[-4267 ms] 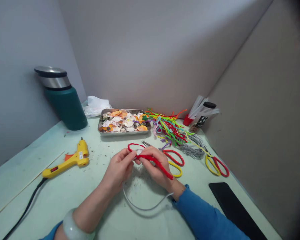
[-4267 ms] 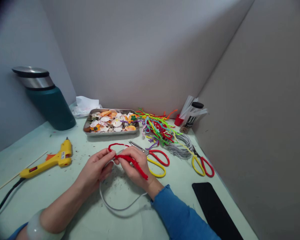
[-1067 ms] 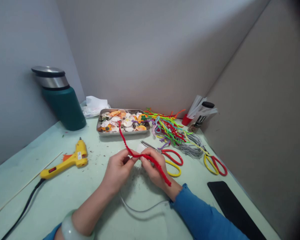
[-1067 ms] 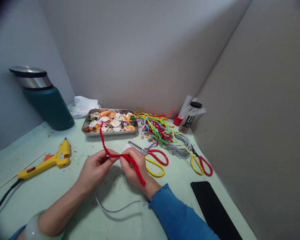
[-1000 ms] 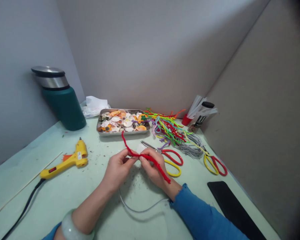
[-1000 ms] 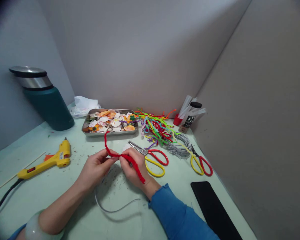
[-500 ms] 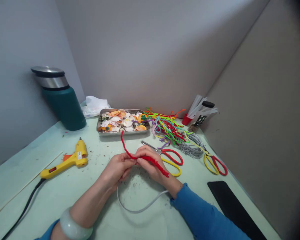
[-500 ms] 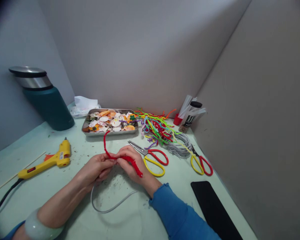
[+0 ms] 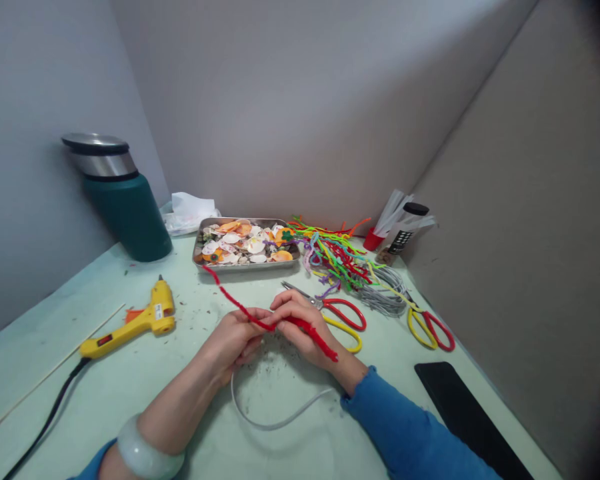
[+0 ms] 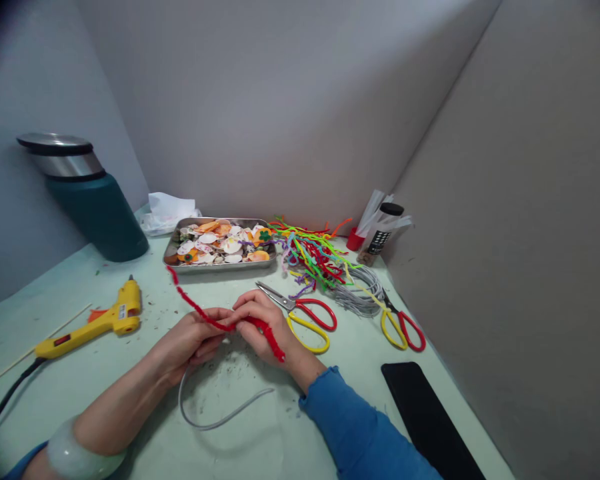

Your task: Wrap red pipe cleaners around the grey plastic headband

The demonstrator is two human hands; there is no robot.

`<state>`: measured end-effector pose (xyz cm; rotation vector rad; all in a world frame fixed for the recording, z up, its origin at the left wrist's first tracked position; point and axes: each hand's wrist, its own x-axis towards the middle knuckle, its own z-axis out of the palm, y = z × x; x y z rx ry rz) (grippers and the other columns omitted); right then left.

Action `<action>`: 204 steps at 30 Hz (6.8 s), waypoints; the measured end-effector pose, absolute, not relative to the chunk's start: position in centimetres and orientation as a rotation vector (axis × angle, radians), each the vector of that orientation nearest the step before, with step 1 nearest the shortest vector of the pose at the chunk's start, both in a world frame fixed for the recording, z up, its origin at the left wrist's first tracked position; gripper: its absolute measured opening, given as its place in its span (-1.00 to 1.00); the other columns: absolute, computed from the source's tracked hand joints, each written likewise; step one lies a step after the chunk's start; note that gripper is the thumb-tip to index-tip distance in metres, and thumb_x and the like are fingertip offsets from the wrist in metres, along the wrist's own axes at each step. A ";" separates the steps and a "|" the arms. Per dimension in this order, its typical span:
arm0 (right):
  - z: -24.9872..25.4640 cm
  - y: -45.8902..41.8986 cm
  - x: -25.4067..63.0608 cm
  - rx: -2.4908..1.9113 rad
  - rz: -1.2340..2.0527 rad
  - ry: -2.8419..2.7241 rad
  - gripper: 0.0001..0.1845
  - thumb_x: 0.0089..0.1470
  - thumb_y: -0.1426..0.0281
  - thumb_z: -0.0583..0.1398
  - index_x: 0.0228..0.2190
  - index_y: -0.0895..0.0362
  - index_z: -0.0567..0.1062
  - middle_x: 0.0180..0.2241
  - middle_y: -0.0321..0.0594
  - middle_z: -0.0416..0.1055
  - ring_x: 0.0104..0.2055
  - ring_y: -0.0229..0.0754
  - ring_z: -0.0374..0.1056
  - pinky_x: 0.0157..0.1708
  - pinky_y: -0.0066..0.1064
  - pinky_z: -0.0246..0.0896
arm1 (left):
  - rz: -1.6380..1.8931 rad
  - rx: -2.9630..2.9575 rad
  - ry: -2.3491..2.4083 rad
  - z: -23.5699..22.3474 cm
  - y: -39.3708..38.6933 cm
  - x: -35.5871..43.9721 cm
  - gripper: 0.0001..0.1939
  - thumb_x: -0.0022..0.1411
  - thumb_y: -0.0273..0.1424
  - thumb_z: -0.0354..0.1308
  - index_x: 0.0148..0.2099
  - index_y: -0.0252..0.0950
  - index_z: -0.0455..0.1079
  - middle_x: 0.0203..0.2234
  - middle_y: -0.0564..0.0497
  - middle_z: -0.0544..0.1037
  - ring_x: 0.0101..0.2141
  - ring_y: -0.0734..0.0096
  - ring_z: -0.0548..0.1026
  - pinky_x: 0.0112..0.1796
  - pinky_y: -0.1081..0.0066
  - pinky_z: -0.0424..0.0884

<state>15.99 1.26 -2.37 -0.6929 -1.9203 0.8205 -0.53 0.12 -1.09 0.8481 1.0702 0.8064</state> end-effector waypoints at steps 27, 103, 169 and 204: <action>-3.0 1.2 15.9 -0.795 0.783 -1.847 -0.91 0.13 0.38 0.12 -0.29 0.12 0.36 -0.31 -0.19 0.31 -0.27 -0.19 0.28 -0.26 -0.37 0.22 | 0.891 0.943 1.135 -0.8 0.2 -0.4 -0.65 -0.10 -0.17 0.32 -0.41 -0.35 0.40 -0.80 0.24 0.20 -0.79 0.70 0.01 -0.75 0.56 -0.13; -4.1 2.5 15.4 -1.080 0.883 -1.362 -0.73 0.02 0.28 0.23 -0.21 0.10 0.46 -0.19 -0.17 0.40 -0.18 -0.17 0.31 -0.19 -0.37 0.19 | 1.112 0.810 0.728 0.7 0.0 -1.5 -0.82 0.12 -0.33 0.22 -0.34 -0.32 0.30 -0.62 0.16 0.42 -0.82 0.82 -0.02 -0.80 0.69 0.00; -2.0 -0.4 14.3 -0.626 -0.078 -2.278 -0.78 0.10 0.58 0.06 -0.29 0.16 0.47 -0.21 -0.08 0.52 -0.14 -0.10 0.42 -0.19 -0.28 0.33 | 1.003 0.698 1.083 -0.9 0.5 -0.7 -0.70 -0.09 -0.28 0.31 -0.48 -0.29 0.23 -0.80 0.27 0.11 -0.78 0.75 -0.08 -0.73 0.59 -0.24; -2.2 1.2 15.2 -0.784 1.756 -1.485 -0.80 0.02 0.29 0.24 -0.36 0.18 0.48 -0.52 -0.31 0.35 -0.50 -0.34 0.27 -0.46 -0.48 0.19 | 1.020 0.766 0.873 -0.9 0.2 -0.3 -0.71 -0.09 -0.30 0.37 -0.38 -0.37 0.40 -0.67 0.04 0.47 -0.66 0.53 0.37 -0.60 0.53 0.28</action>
